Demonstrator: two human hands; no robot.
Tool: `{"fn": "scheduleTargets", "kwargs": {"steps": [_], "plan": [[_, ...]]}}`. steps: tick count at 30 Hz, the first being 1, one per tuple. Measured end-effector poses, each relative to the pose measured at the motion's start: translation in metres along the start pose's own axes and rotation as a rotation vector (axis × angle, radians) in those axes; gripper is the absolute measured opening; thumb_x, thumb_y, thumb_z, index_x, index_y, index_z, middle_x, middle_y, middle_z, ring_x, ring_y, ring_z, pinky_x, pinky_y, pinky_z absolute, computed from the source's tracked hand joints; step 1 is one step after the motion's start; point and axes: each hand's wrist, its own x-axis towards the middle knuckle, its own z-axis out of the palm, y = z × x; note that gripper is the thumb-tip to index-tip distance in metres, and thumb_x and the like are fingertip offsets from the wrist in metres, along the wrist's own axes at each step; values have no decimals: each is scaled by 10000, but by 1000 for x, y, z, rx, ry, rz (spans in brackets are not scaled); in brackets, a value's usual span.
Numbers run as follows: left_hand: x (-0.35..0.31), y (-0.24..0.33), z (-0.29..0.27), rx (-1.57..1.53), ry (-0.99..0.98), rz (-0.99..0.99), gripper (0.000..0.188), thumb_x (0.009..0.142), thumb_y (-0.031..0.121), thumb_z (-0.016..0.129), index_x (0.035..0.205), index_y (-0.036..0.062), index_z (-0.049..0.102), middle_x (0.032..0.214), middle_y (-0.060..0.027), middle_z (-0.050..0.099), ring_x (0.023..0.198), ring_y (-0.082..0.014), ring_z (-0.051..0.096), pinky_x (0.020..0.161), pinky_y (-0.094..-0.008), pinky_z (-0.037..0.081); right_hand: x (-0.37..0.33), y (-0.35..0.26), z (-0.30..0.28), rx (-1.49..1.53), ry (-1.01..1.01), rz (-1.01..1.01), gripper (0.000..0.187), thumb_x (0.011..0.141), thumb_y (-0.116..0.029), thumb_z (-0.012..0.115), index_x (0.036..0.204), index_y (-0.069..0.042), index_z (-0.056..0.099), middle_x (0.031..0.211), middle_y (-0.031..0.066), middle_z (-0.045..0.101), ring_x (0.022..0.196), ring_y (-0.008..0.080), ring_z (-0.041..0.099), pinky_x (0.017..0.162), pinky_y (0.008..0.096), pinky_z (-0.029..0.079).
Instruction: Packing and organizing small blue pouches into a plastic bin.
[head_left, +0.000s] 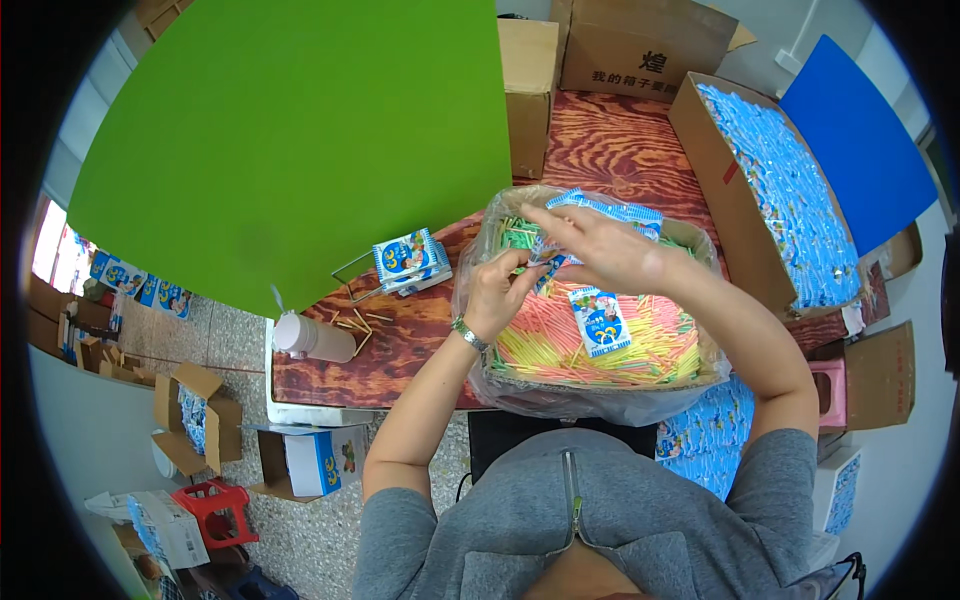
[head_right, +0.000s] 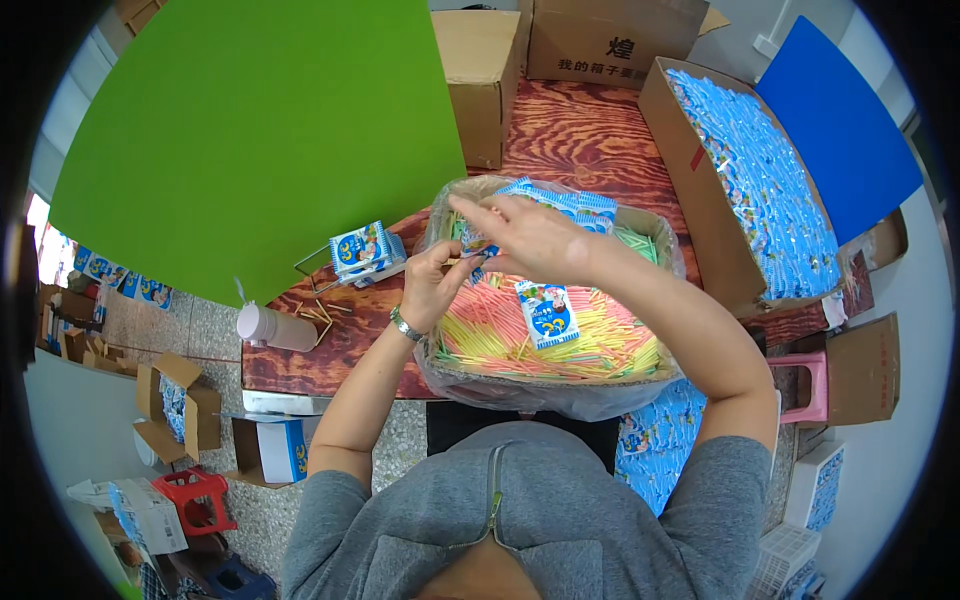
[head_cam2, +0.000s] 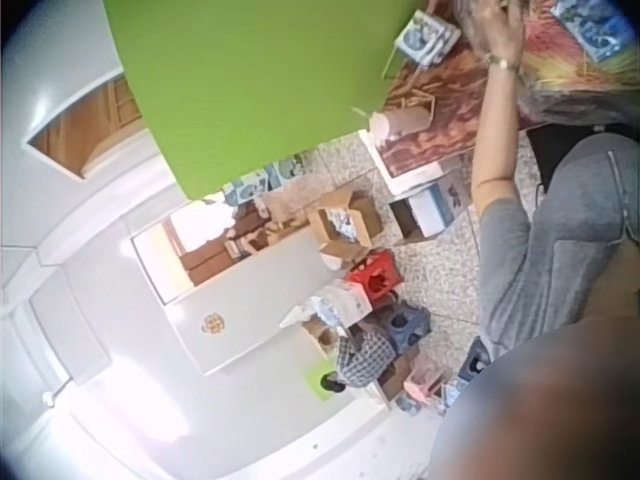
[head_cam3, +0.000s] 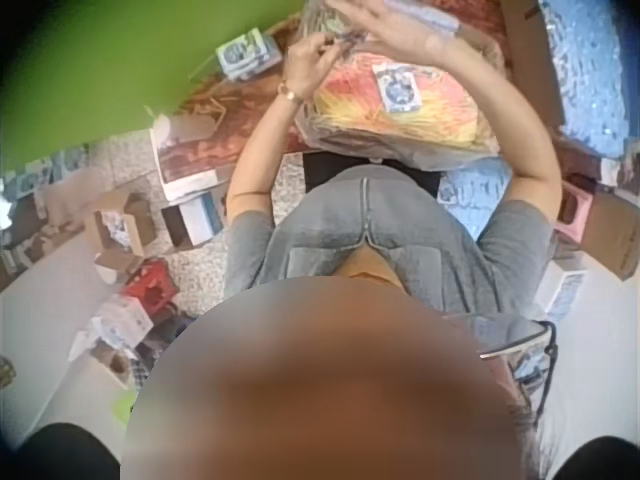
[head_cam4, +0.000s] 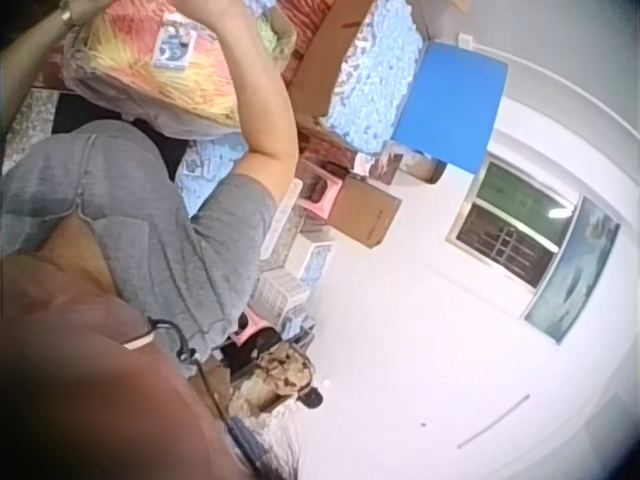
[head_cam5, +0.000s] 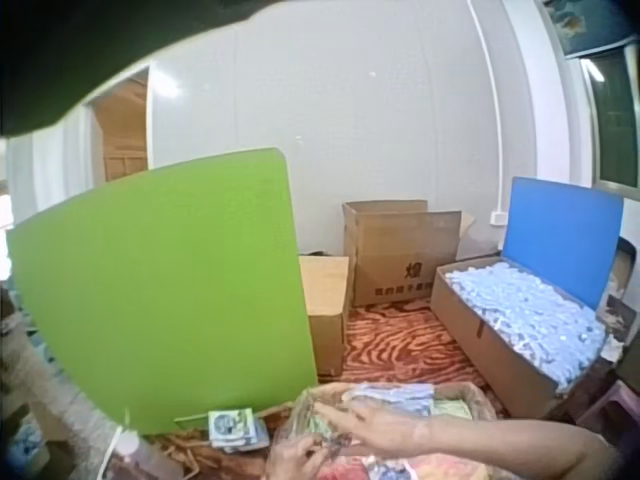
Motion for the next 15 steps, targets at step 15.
{"fn": "scheduleTargets", "kwargs": {"steps": [15], "plan": [[12, 21, 41, -499, -252, -280, 265, 852, 3, 690, 1081, -33, 561, 864, -40, 650, 759, -89, 636, 660, -227, 541, -44, 18, -1, 205, 528, -9, 800, 775, -93, 750, 1461, -110, 338, 1017, 161, 656, 834, 276, 674, 684, 373, 523]]}}
